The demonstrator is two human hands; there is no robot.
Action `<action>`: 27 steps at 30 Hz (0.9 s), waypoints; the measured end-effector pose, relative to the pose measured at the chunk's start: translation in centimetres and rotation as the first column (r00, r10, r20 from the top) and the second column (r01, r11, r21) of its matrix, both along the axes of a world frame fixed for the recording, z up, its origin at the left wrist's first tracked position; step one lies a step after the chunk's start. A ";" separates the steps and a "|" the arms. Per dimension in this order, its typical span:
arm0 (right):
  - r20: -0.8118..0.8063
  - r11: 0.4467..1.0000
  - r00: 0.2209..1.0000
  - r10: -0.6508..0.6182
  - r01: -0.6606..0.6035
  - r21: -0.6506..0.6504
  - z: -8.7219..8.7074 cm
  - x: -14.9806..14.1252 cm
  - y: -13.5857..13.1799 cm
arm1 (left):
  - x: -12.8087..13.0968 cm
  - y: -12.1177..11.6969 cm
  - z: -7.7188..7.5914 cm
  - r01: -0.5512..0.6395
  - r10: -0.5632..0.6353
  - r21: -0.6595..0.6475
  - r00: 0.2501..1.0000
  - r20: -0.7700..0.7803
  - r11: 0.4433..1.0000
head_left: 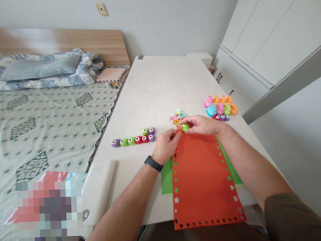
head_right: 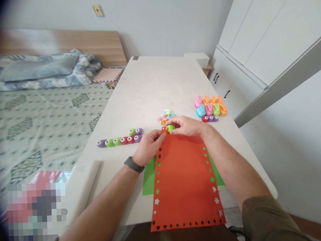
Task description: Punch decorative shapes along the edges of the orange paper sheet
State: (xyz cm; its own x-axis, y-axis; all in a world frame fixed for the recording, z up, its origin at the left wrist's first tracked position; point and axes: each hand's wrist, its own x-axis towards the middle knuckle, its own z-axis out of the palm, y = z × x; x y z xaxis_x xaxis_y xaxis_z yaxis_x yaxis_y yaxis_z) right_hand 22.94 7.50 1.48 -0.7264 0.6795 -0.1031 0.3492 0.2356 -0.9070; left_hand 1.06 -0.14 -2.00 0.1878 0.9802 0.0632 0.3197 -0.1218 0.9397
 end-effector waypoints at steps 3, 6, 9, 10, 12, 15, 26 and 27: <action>-0.015 1.000 1.000 -0.018 0.019 0.021 -0.2 -0.1 0.0 | 0.0 0.0 0.0 0.002 -0.002 0.003 1.000 -0.003 1.000; -0.024 0.998 1.000 -0.007 0.008 0.054 -0.3 -0.1 0.1 | 0.0 0.0 -0.1 0.007 -0.006 -0.009 1.000 0.012 1.000; -0.040 0.998 0.999 0.005 -0.003 0.058 -0.2 0.0 0.1 | 0.0 0.0 -0.2 0.011 -0.011 -0.009 1.000 0.014 1.000; -0.039 0.998 0.999 0.010 -0.008 0.056 -0.1 0.0 0.1 | 0.0 0.0 -0.2 0.012 -0.011 -0.008 1.000 0.013 1.000; -0.029 0.998 0.999 0.023 -0.021 0.054 0.0 0.1 0.0 | -0.1 0.0 -0.2 0.012 -0.012 -0.008 1.000 0.008 1.000; 0.004 0.999 1.000 0.031 -0.031 0.039 0.2 0.1 0.0 | -0.1 0.0 -0.1 0.009 -0.009 -0.008 1.000 0.001 1.000; -0.035 1.000 0.999 0.000 0.000 -0.014 0.0 -0.1 -0.1 | -0.1 0.0 -0.1 0.010 -0.010 0.006 1.000 0.022 1.000; -0.030 1.000 1.000 0.004 -0.005 -0.016 0.1 -0.1 -0.1 | -0.1 0.0 -0.1 0.008 -0.009 0.007 1.000 0.019 1.000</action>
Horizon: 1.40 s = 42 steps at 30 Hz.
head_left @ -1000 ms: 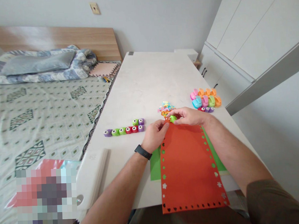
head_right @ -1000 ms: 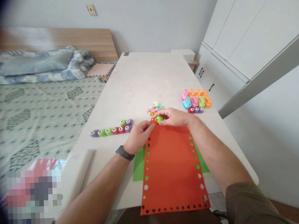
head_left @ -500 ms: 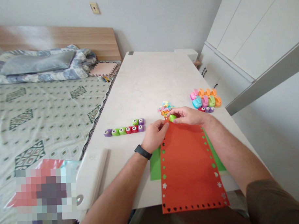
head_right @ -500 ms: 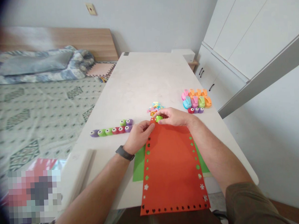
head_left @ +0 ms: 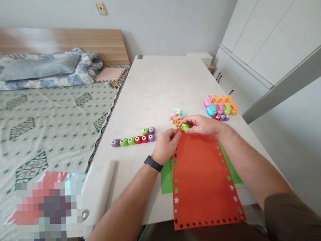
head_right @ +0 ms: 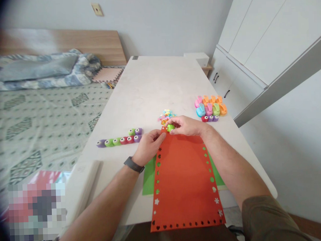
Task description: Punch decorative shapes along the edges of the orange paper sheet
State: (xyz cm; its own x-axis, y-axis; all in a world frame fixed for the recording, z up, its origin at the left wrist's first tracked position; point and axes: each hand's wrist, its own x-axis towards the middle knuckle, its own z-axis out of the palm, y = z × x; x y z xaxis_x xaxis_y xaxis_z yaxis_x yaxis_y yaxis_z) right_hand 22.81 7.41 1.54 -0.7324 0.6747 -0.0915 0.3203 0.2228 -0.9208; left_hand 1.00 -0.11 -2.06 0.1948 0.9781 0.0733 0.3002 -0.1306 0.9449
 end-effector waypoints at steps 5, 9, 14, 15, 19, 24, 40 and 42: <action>0.025 1.000 1.000 0.012 -0.013 0.021 0.4 0.0 -0.1 | 0.1 0.0 0.1 -0.002 0.002 -0.015 1.000 0.004 1.000; 0.041 0.999 0.999 0.002 -0.004 0.043 0.4 0.1 -0.1 | 0.1 0.0 0.0 0.002 -0.001 -0.025 1.000 0.028 1.000; 0.036 1.000 0.999 0.003 -0.004 0.029 0.4 0.2 -0.1 | 0.1 -0.1 -0.1 0.004 -0.004 -0.006 1.000 0.011 1.000; 0.034 1.000 0.999 0.000 0.000 0.023 0.4 0.2 -0.1 | 0.1 -0.1 -0.1 0.004 -0.004 -0.003 1.000 0.005 1.000; 0.040 1.000 0.999 -0.009 0.008 0.015 0.5 0.1 -0.1 | 0.0 -0.1 0.0 0.002 -0.002 -0.002 1.000 0.000 1.000; 0.030 1.000 1.000 -0.004 0.003 0.026 0.6 0.1 -0.2 | 0.0 -0.1 0.1 -0.001 0.001 -0.012 1.000 0.002 1.000; 0.104 0.992 0.992 -0.065 0.053 0.114 0.8 -0.5 -0.3 | 0.1 -0.2 0.4 -0.002 0.003 0.011 0.999 -0.043 1.000; 0.110 0.993 0.991 -0.071 0.059 0.106 0.8 -0.6 -0.4 | 0.1 -0.2 0.3 -0.005 0.006 0.013 0.999 -0.046 1.000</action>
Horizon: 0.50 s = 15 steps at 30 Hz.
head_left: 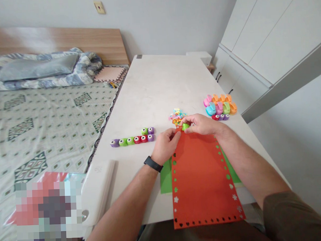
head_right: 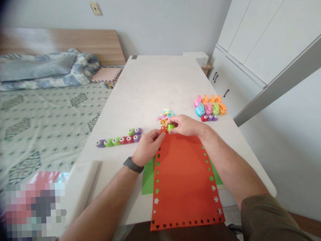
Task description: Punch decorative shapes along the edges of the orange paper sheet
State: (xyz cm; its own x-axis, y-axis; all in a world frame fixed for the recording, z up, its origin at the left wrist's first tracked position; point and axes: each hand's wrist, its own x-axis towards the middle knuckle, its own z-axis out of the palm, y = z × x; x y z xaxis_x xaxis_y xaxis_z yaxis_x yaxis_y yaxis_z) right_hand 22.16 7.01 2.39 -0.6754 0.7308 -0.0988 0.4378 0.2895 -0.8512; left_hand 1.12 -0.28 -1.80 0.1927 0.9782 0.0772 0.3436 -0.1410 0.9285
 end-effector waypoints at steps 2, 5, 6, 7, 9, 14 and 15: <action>0.002 1.000 1.000 -0.006 0.006 -0.011 0.1 -0.1 -0.1 | 0.0 0.0 0.0 -0.012 0.012 0.001 1.000 -0.005 1.000; 0.004 1.000 1.000 0.001 -0.001 0.004 0.3 -0.3 -0.3 | 0.1 -0.2 0.3 -0.025 0.025 0.001 0.999 -0.035 1.000; 0.007 1.000 1.000 0.006 -0.006 0.019 0.4 -0.3 -0.3 | 0.2 -0.2 0.4 -0.024 0.024 0.001 0.999 -0.047 1.000; 0.010 0.999 1.000 0.008 -0.008 0.036 0.5 -0.4 -0.4 | 0.2 -0.3 0.6 -0.021 0.021 -0.001 0.998 -0.056 1.000; 0.023 0.998 1.000 0.003 -0.005 0.065 0.6 -0.5 -0.5 | 0.3 -0.4 0.9 -0.017 0.016 -0.011 0.998 -0.059 1.000; 0.060 0.997 0.998 -0.014 0.009 0.083 0.7 -0.9 -0.8 | 0.5 -0.4 1.2 -0.047 0.045 -0.038 0.996 -0.073 0.998; 0.067 0.996 0.998 -0.017 0.011 0.089 0.8 -0.9 -0.9 | 0.5 -0.4 1.2 -0.055 0.051 -0.037 0.995 -0.085 0.998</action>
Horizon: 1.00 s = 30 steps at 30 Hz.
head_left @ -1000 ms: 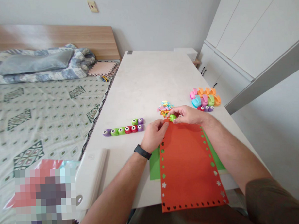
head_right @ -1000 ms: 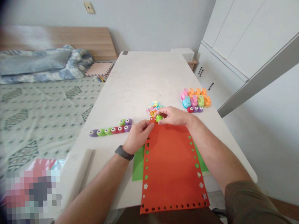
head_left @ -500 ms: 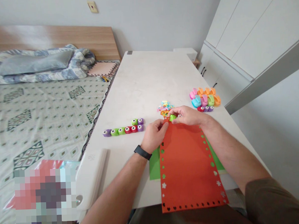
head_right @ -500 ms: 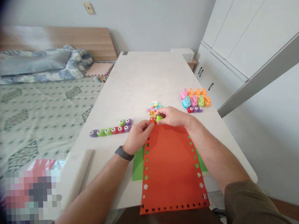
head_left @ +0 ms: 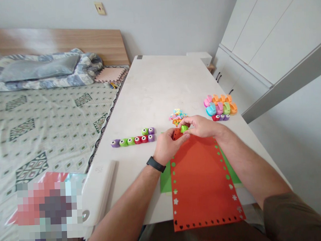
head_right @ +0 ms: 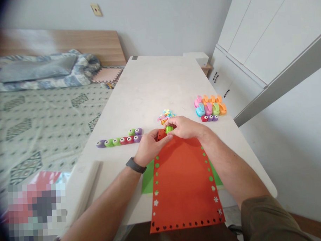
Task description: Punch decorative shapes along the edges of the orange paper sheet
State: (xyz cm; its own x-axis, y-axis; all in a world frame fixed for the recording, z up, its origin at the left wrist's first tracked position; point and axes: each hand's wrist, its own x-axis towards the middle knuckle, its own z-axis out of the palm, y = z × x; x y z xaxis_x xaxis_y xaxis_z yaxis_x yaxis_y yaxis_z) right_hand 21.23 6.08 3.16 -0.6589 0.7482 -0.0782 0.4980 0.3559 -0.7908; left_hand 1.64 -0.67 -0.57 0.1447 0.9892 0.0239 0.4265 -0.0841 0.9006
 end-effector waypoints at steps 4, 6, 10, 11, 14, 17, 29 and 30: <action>0.015 1.000 1.000 0.010 -0.010 0.028 0.3 -0.2 -0.3 | -0.1 0.1 0.0 -0.003 0.003 -0.008 0.999 -0.040 1.000; 0.018 0.999 1.000 0.003 -0.004 0.035 0.4 -0.3 -0.4 | -0.2 0.2 0.1 -0.003 0.003 -0.003 0.999 -0.052 1.000; 0.020 0.999 1.000 -0.003 0.002 0.038 0.3 -0.3 -0.4 | -0.2 0.2 0.1 0.005 -0.005 -0.004 0.998 -0.057 1.000; 0.020 0.999 1.000 0.003 -0.003 0.036 0.2 -0.3 -0.4 | -0.2 0.2 0.0 0.011 -0.012 -0.005 0.998 -0.057 1.000; 0.027 0.999 1.000 0.014 -0.015 0.032 -0.1 -0.4 -0.4 | -0.3 0.2 0.0 0.030 -0.030 0.001 0.998 -0.061 1.000; 0.025 0.999 1.000 0.017 -0.017 0.030 -0.3 -0.5 -0.4 | -0.4 0.1 0.0 0.035 -0.034 0.013 0.998 -0.061 0.999; 0.011 1.000 1.000 -0.002 0.002 0.025 -0.6 -0.7 -0.2 | -0.6 0.5 -0.3 0.035 -0.035 0.002 0.999 0.022 0.999; 0.005 1.000 1.000 0.004 -0.004 0.022 -0.6 -0.7 -0.2 | -0.6 0.5 -0.3 0.036 -0.036 -0.003 0.999 0.029 0.999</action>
State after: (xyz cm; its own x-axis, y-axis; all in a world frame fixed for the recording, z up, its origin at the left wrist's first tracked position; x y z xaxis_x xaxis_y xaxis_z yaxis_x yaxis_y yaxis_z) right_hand 20.56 5.89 2.59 -0.6616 0.7470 -0.0653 0.5005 0.3752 -0.7802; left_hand 1.03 -0.19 -0.85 0.1795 0.9834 0.0250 0.3969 -0.0957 0.9129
